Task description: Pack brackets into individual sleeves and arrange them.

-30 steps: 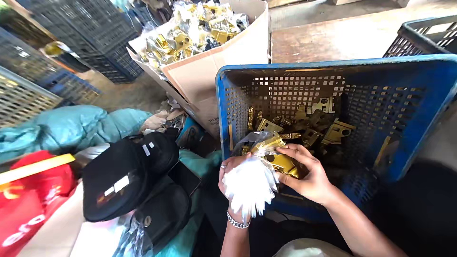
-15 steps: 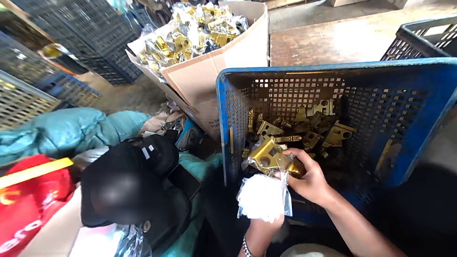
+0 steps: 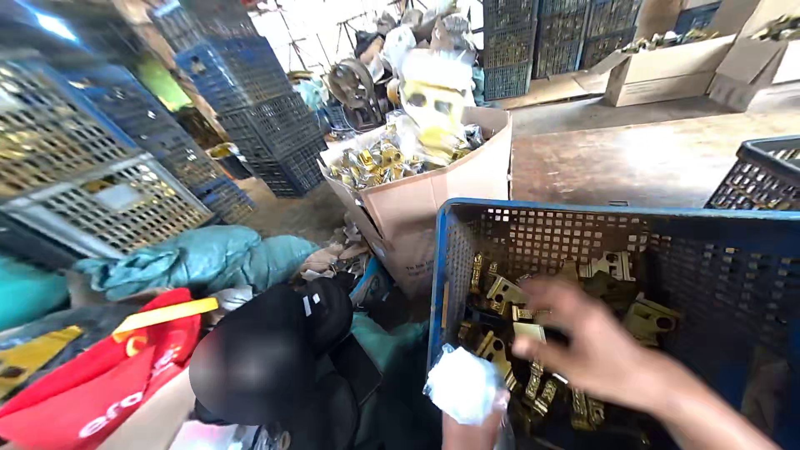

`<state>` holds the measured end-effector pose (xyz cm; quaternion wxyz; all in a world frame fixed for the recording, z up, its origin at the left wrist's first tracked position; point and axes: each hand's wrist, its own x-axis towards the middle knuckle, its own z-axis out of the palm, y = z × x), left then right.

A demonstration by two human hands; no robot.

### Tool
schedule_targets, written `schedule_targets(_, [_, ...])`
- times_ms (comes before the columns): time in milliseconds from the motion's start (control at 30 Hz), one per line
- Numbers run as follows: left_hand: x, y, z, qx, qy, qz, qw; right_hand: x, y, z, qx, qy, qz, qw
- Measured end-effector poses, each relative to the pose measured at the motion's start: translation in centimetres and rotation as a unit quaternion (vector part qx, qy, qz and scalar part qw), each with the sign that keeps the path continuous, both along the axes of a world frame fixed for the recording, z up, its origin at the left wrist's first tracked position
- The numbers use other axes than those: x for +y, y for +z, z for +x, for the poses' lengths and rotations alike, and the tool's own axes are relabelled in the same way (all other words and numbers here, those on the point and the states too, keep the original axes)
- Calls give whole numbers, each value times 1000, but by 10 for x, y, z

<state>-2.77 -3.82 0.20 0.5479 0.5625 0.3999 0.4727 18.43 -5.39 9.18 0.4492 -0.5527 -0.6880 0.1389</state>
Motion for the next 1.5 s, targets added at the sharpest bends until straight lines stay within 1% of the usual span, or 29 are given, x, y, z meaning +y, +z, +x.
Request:
schedule_targets(33, [0, -1, 10, 30, 4, 53, 998, -3, -21, -12, -5, 48, -46, 998])
schedule_targets(67, [2, -4, 18, 56, 10, 106, 993, -4, -45, -19, 5, 68, -43, 997])
schedule_targets(100, [3, -7, 23, 66, 10, 150, 986, -5, -62, -24, 23, 57, -35, 998])
schedule_targets(167, [6, -13, 28, 60, -12, 194, 979, -13, -73, -25, 66, 34, -43, 996])
schedule_targets(200, [5, -12, 28, 44, -36, 184, 981, -17, -75, -22, 97, 32, -60, 993])
schedule_targets(233, [3, -8, 26, 12, -71, 136, 988, -23, -75, -18, 154, 28, -106, 982])
schedule_targets(300, [-1, 12, 20, -66, -141, -23, 988, -32, -74, -10, 302, 5, -224, 926])
schedule_targets(333, [-1, 16, 20, -82, -154, -49, 983, -34, -74, -7, 350, -4, -258, 900])
schedule_targets(367, [0, 15, 20, -74, -166, -25, 983, -36, -75, -4, 383, 3, -276, 882])
schedule_targets(400, [1, 7, 21, -46, -175, 35, 983, -40, -76, -4, 400, 33, -288, 869])
schedule_targets(467, [5, -12, 24, 0, -193, 136, 972, -45, -72, -8, 373, 88, -286, 878])
schedule_targets(500, [2, -14, 24, 1, -202, 135, 970, -45, -72, -11, 342, 86, -273, 895])
schedule_targets(600, [-10, 4, 21, -56, -230, -2, 971, -46, -81, -22, 298, 54, -244, 921])
schedule_targets(667, [-15, 11, 21, -66, -217, -69, 971, -50, -87, -33, 323, 26, -264, 908])
schedule_targets(733, [-12, 9, 16, -42, -198, -70, 977, -57, -91, -36, 379, 35, -288, 879])
schedule_targets(800, [-6, 5, 8, -20, -204, -50, 977, -65, -94, -31, 433, 86, -286, 851])
schedule_targets(900, [0, -7, 1, -34, -317, 26, 947, -64, -90, -32, 416, 47, -271, 867])
schedule_targets(933, [1, -9, 3, -30, -332, 47, 942, -62, -89, -35, 408, 29, -263, 874])
schedule_targets(1000, [2, -8, 3, -5, -284, 62, 957, -61, -92, -35, 394, 42, -263, 880])
schedule_targets(1067, [12, -9, -3, 46, -136, 90, 986, -65, -93, -31, 393, 103, -281, 869])
schedule_targets(1133, [33, -22, -12, 67, 16, 155, 985, -68, -97, -32, 425, 125, -280, 852])
schedule_targets(1167, [39, -22, -17, 62, 68, 145, 985, -68, -98, -35, 454, 113, -272, 841])
schedule_targets(1200, [37, -14, -19, 49, 76, 93, 992, -66, -98, -39, 474, 89, -263, 836])
schedule_targets(1233, [29, -3, -23, 22, 29, 29, 999, -63, -99, -45, 474, 65, -247, 843])
schedule_targets(1300, [0, 11, -26, -21, -137, -85, 987, -59, -101, -60, 400, 68, -214, 889])
schedule_targets(1333, [-11, 13, -26, -14, -201, -98, 975, -59, -100, -65, 355, 99, -205, 907])
schedule_targets(1367, [-17, 9, -27, -1, -215, -83, 973, -58, -98, -65, 315, 132, -199, 919])
schedule_targets(1433, [-12, -5, -40, 57, -126, 15, 990, -46, -102, -60, 290, 156, -199, 923])
schedule_targets(1500, [4, -24, -62, 130, -16, 130, 983, -28, -110, -49, 294, 93, -230, 923])
